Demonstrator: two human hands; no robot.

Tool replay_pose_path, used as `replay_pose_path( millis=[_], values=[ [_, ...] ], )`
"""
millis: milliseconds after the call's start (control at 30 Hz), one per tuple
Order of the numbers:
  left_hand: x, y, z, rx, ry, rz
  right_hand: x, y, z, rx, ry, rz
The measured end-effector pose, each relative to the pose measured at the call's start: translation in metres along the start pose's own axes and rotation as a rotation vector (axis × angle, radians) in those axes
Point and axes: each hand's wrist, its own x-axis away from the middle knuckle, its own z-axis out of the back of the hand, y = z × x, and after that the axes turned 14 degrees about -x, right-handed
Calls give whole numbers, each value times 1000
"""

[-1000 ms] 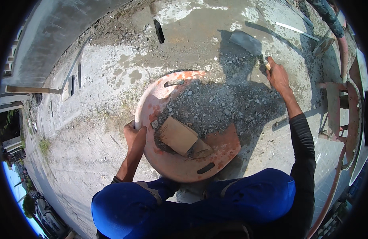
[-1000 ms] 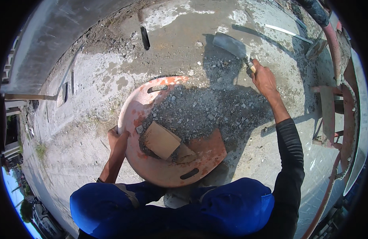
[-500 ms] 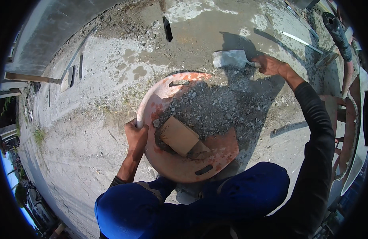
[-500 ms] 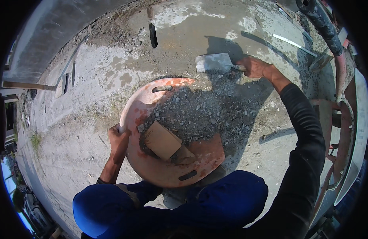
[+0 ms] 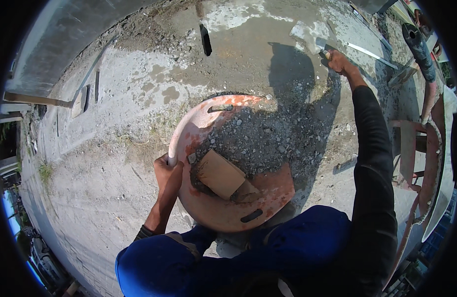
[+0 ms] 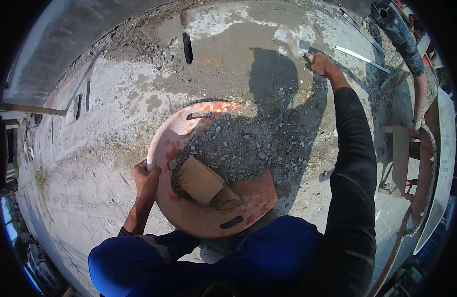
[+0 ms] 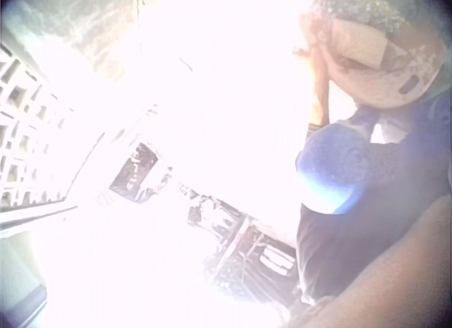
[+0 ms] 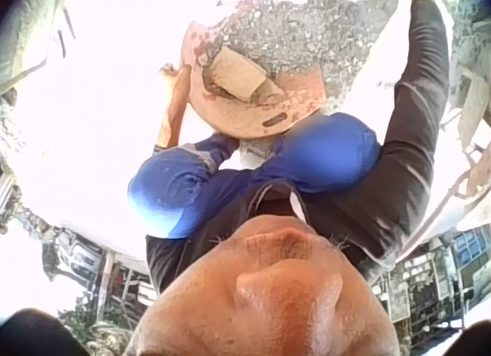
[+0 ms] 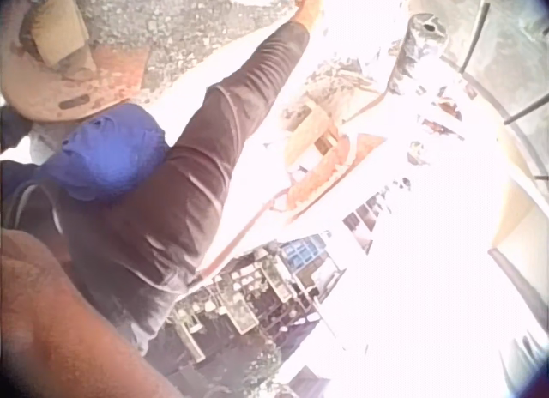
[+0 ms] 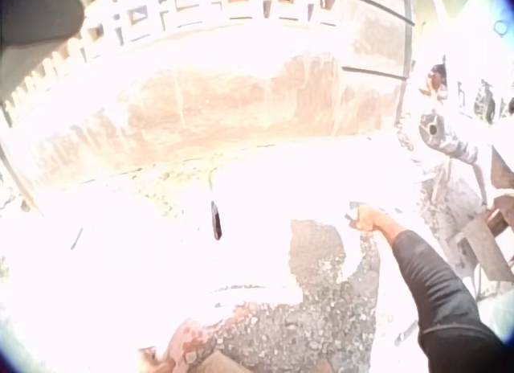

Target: The person applies mortar from a bucket to the base of a wall using a trowel, to repair or finish the wall.

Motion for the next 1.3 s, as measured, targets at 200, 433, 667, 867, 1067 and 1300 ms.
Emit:
replay_pose_path(
  millis=[200,433,667,867,1067,1300],
  values=[
    [-7,13,-7,8,-30,-32,74,36,-3,488,-336,552],
    [3,36,1,98,-92,63,218,-41,-23,530,-164,350],
    [-21,-9,1,343,-145,124,209,-98,-84,526,-166,503],
    [-164,-71,39,-569,725,-57,163,-151,-162,463,-264,601],
    [-202,-111,1,-650,662,239,121,-279,-243,408,-281,534],
    [-216,-100,2,-624,567,257,-16,-428,-336,530,-58,720]
  ],
)
